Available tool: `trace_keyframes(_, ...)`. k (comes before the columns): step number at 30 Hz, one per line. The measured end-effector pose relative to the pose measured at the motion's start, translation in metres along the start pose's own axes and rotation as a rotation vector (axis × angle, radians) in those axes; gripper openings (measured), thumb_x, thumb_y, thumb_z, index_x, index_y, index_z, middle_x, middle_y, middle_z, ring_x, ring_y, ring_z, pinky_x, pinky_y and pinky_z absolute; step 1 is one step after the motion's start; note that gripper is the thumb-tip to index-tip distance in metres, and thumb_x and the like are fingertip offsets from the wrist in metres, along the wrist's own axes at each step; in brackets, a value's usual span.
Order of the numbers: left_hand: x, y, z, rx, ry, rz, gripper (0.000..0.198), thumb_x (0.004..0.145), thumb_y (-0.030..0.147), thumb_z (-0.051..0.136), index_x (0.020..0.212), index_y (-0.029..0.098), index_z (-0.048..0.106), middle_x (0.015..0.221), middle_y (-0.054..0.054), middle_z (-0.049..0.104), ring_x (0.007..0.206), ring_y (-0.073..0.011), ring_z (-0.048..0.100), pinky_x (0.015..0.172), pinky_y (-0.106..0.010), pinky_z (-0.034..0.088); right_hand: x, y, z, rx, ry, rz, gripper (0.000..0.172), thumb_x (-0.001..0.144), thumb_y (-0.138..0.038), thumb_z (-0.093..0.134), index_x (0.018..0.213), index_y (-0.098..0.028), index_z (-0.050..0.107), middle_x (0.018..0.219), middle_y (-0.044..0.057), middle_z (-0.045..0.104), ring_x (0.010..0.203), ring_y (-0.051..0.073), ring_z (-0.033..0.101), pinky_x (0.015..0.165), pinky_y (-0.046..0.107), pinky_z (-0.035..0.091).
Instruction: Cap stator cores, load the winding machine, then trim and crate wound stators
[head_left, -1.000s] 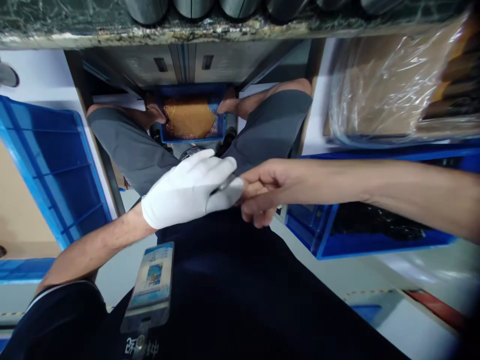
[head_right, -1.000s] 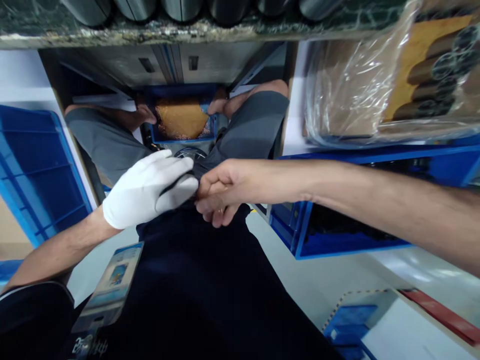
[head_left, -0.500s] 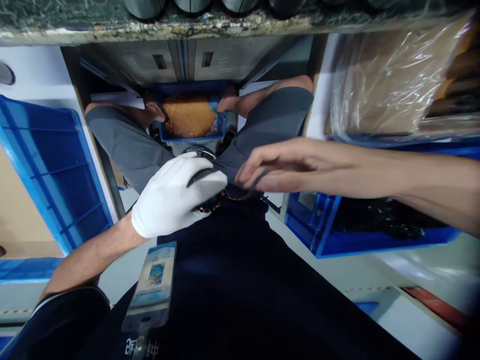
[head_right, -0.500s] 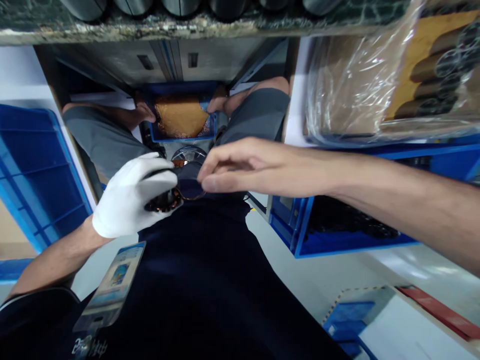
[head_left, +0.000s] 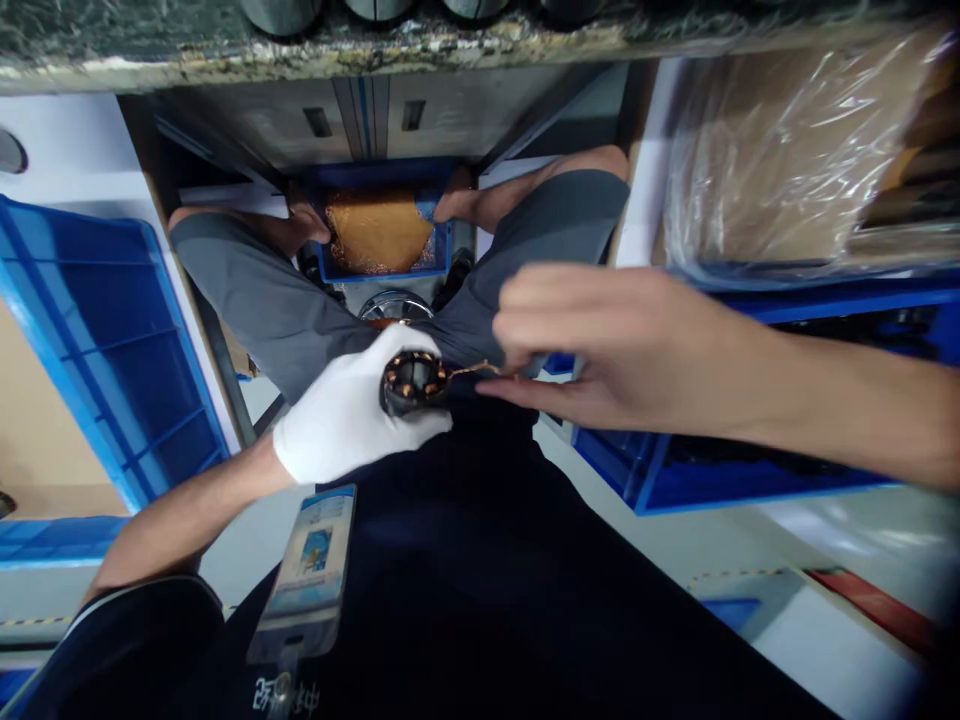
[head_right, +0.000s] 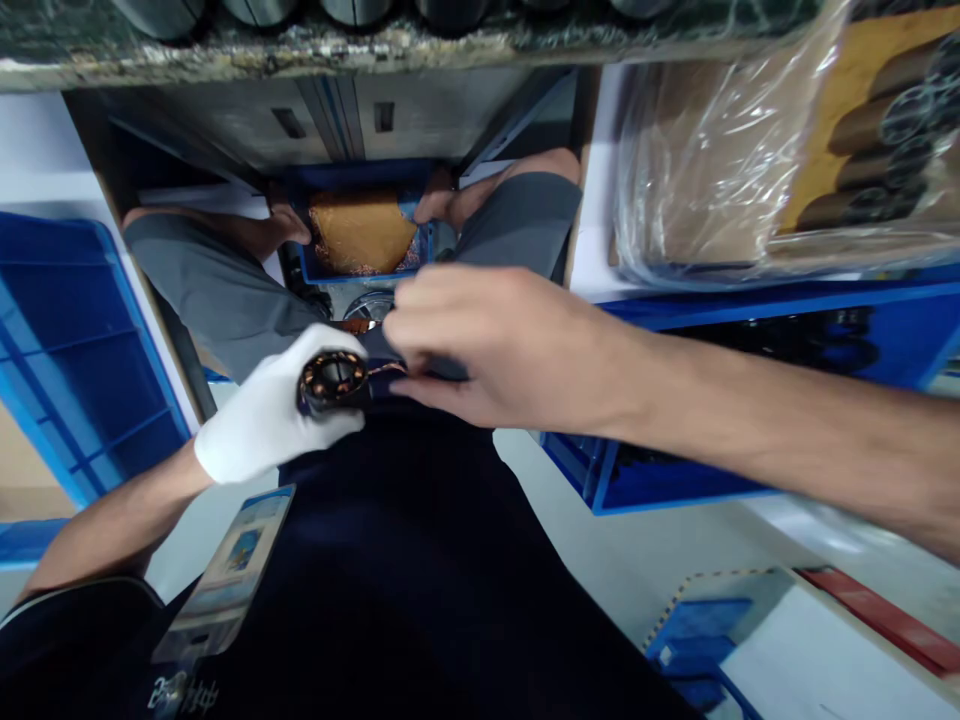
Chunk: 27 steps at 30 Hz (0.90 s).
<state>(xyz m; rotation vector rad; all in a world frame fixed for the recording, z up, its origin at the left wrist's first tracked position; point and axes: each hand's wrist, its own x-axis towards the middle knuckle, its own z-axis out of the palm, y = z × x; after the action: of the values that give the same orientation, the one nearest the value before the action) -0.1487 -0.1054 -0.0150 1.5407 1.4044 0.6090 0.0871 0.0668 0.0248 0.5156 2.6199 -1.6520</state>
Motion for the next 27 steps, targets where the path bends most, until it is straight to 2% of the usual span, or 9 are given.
trace_keyframes(4, 0.002, -0.001, -0.005, 0.190, 0.129, 0.178, 0.032, 0.092, 0.027, 0.081, 0.124, 0.025, 0.077, 0.137, -0.012, 0.081, 0.131, -0.0347, 0.077, 0.127, -0.060, 0.056, 0.002, 0.013, -0.003, 0.489, -0.249, 0.237, 0.041, 0.085, -0.056, 0.102, 0.108, -0.030, 0.080, 0.117, 0.006, 0.081, 0.100, 0.027, 0.079, 0.072, 0.035, 0.063)
trace_keyframes(6, 0.007, 0.002, -0.009, 0.147, 0.144, 0.186, 0.021, 0.095, 0.031, 0.077, 0.115, 0.026, 0.078, 0.119, -0.009, 0.082, 0.115, -0.0323, 0.079, 0.126, -0.062, 0.056, 0.003, 0.016, 0.006, 0.800, -0.442, 0.380, 0.025, 0.098, -0.050, 0.089, 0.102, -0.028, 0.078, 0.100, 0.004, 0.081, 0.087, 0.023, 0.079, 0.070, 0.034, 0.064)
trace_keyframes(9, 0.015, 0.008, -0.012, 0.056, 0.164, 0.135, 0.019, 0.090, 0.041, 0.082, 0.102, 0.026, 0.078, 0.088, -0.004, 0.074, 0.087, -0.0295, 0.074, 0.114, -0.064, 0.062, 0.007, 0.012, 0.021, 0.912, -0.522, 0.450, 0.043, 0.107, -0.051, 0.078, 0.077, -0.026, 0.059, 0.069, -0.004, 0.061, 0.058, 0.014, 0.058, 0.055, 0.030, 0.050)
trace_keyframes(12, 0.014, 0.010, -0.011, -0.073, 0.096, 0.012, 0.022, 0.085, 0.041, 0.086, 0.098, 0.026, 0.078, 0.086, -0.003, 0.075, 0.082, -0.0273, 0.073, 0.099, -0.053, 0.068, 0.012, 0.000, 0.026, 0.550, -0.334, 0.222, 0.043, 0.112, -0.041, 0.071, 0.077, -0.025, 0.051, 0.069, -0.006, 0.051, 0.059, 0.012, 0.044, 0.052, 0.029, 0.034)
trace_keyframes(16, 0.006, 0.005, -0.007, -0.425, -0.168, -0.154, 0.024, 0.105, 0.042, 0.063, 0.097, 0.021, 0.073, 0.085, -0.005, 0.077, 0.072, -0.0231, 0.074, 0.074, -0.038, 0.066, 0.017, -0.013, 0.015, -0.177, -0.034, -0.116, 0.042, 0.119, -0.022, 0.052, 0.078, -0.024, 0.060, 0.072, -0.002, 0.050, 0.070, 0.016, 0.047, 0.065, 0.035, 0.037)
trace_keyframes(19, 0.002, 0.003, -0.007, -0.166, 0.055, -0.099, 0.029, 0.095, 0.034, 0.077, 0.121, 0.021, 0.073, 0.115, -0.010, 0.082, 0.100, -0.0272, 0.081, 0.094, -0.042, 0.068, 0.019, -0.011, -0.003, -0.281, 0.002, -0.158, 0.043, 0.123, -0.047, 0.054, 0.092, -0.022, 0.071, 0.093, 0.002, 0.065, 0.088, 0.018, 0.061, 0.073, 0.036, 0.046)
trace_keyframes(22, 0.004, 0.001, -0.012, 0.154, 0.192, 0.088, 0.035, 0.092, 0.032, 0.079, 0.126, 0.024, 0.075, 0.128, -0.011, 0.081, 0.123, -0.0325, 0.078, 0.121, -0.057, 0.059, 0.019, -0.001, -0.011, 0.109, -0.255, 0.011, 0.058, 0.103, -0.079, 0.073, 0.116, -0.022, 0.077, 0.115, 0.003, 0.076, 0.102, 0.019, 0.074, 0.079, 0.034, 0.059)
trace_keyframes(25, 0.010, 0.000, -0.016, 0.183, 0.181, 0.175, 0.030, 0.097, 0.038, 0.074, 0.123, 0.024, 0.077, 0.112, -0.007, 0.082, 0.108, -0.0308, 0.079, 0.126, -0.063, 0.055, 0.018, 0.008, 0.004, 0.615, -0.471, 0.175, 0.043, 0.112, -0.065, 0.071, 0.100, -0.024, 0.072, 0.088, -0.005, 0.075, 0.076, 0.011, 0.073, 0.065, 0.026, 0.058)
trace_keyframes(27, 0.012, -0.001, -0.018, 0.169, 0.170, 0.174, 0.027, 0.095, 0.039, 0.076, 0.118, 0.024, 0.077, 0.105, -0.006, 0.080, 0.101, -0.0304, 0.078, 0.125, -0.064, 0.054, 0.017, 0.010, 0.018, 0.713, -0.404, 0.199, 0.045, 0.118, -0.053, 0.067, 0.084, -0.024, 0.060, 0.070, -0.008, 0.061, 0.058, 0.009, 0.059, 0.053, 0.025, 0.047)
